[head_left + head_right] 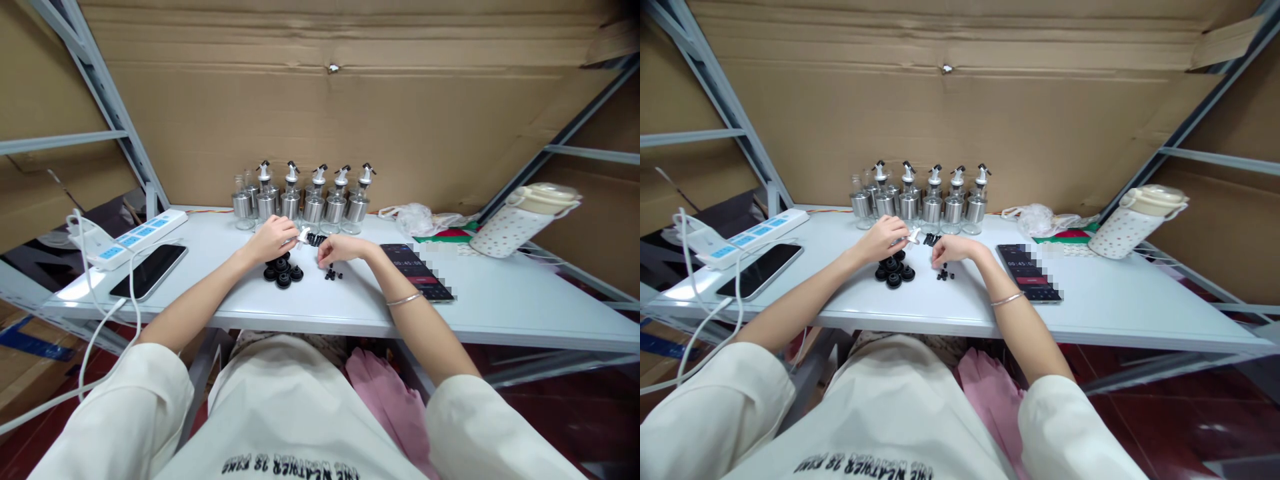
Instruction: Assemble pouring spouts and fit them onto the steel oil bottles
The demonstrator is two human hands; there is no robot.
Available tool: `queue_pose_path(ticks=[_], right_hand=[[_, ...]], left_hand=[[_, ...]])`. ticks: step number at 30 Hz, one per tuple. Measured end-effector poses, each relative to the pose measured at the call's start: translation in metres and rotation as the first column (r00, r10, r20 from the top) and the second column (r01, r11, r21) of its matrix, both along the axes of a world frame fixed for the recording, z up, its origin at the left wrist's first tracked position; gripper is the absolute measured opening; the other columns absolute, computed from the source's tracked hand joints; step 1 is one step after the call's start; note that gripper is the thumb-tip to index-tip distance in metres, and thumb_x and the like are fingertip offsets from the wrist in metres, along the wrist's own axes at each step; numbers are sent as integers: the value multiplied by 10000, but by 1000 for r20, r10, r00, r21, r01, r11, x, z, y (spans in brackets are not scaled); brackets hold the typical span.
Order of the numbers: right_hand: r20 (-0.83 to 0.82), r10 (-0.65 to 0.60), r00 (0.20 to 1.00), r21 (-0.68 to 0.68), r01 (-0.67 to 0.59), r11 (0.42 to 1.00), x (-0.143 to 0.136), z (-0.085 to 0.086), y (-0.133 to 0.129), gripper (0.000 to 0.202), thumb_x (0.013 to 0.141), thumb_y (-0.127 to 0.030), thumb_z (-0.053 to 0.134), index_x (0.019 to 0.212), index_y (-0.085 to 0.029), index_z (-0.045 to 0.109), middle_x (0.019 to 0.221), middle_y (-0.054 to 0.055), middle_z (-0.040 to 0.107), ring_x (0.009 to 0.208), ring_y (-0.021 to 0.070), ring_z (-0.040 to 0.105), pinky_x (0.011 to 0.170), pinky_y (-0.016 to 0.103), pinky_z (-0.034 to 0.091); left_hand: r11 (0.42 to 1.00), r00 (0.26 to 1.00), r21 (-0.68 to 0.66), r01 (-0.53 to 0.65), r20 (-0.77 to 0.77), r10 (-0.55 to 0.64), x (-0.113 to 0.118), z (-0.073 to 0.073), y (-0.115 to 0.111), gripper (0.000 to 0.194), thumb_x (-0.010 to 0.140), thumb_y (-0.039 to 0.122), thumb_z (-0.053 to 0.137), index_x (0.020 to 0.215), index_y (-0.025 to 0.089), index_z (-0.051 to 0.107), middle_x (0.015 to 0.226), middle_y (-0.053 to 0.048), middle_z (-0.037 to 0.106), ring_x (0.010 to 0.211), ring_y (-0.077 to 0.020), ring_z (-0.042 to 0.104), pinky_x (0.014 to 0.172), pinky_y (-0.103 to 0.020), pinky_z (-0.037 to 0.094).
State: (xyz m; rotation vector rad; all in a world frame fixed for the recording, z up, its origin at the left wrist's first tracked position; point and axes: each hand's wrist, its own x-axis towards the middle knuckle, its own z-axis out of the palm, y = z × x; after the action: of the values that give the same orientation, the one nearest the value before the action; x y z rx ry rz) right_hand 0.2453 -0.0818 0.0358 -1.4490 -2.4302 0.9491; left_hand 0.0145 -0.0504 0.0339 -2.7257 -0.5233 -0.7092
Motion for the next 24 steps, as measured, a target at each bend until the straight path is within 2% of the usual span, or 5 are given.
queue_pose_path(ticks=[3,7,13,19,24], right_hand=[[78,-72,994,78,66,995,1,1,1,223,669,-360,666,737,-150,696,651,7,666,597,111,542,600,219,406],[195,-144,970,70,133,989,9,7,0,233,729,-365,616,767,-142,673,679,24,664,615,121,564,603,224,408],[316,-260,912,-170,324,931,22,11,-5,298,624,-419,725,650,-155,589,648,34,668,608,139,623,555,232,420],[233,-290,928,-261,347,901,19,8,-7,293,562,-321,792,663,-154,573,564,4,639,567,124,625,556,221,463],[167,-317,934,-280,353,893,19,11,-9,333,655,-409,743,706,-150,539,607,26,653,538,121,630,516,219,480]], left_hand=[[1000,1000,4,-2,-9,2,0,0,0,202,908,232,416,845,161,594,867,-62,629,840,-180,522,760,-324,332],[1000,1000,12,-6,-14,6,0,1,0,201,909,228,417,843,155,593,865,-64,631,839,-180,521,745,-316,329],[1000,1000,18,-3,-16,3,-1,0,0,192,907,228,421,845,155,588,859,-61,628,829,-178,518,733,-311,324],[1000,1000,20,2,-19,-1,0,0,-1,190,907,222,424,837,155,587,852,-60,624,823,-176,517,721,-308,320],[999,1000,31,4,-18,-4,0,1,-1,189,908,221,426,840,154,589,849,-59,624,820,-175,518,716,-307,320]])
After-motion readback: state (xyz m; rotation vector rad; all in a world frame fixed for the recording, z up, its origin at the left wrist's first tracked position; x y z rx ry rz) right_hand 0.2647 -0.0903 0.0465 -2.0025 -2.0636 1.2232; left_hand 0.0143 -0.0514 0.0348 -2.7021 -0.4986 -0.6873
